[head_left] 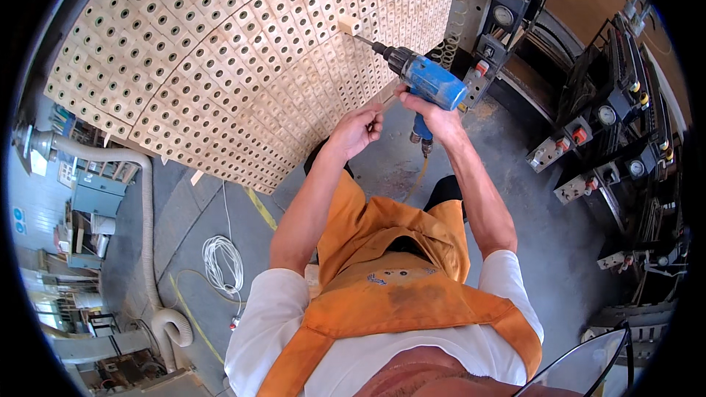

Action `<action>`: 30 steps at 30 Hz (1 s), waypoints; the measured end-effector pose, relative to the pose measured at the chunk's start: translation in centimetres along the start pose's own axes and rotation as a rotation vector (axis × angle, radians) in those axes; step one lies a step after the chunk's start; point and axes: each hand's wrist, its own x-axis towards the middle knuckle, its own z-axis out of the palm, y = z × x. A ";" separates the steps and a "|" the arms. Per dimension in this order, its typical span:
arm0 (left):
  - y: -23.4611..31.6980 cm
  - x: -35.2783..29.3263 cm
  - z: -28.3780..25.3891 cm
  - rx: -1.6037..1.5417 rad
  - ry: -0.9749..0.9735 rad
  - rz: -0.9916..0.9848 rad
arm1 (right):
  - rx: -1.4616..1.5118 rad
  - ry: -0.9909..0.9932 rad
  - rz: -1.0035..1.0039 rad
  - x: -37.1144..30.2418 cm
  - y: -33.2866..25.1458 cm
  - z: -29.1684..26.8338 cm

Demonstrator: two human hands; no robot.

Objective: The person uses a blue pneumatic drill to drive screws into a large, curved wooden panel with a grid of pre-drilled holes. The person holds the drill with their right hand and guides the screws with their left hand, working systematically across the surface of the panel.

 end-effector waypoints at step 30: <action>-9.1 -4.7 -3.9 0.128 0.188 -0.241 | -0.109 -0.005 -0.156 0.9 3.6 -2.1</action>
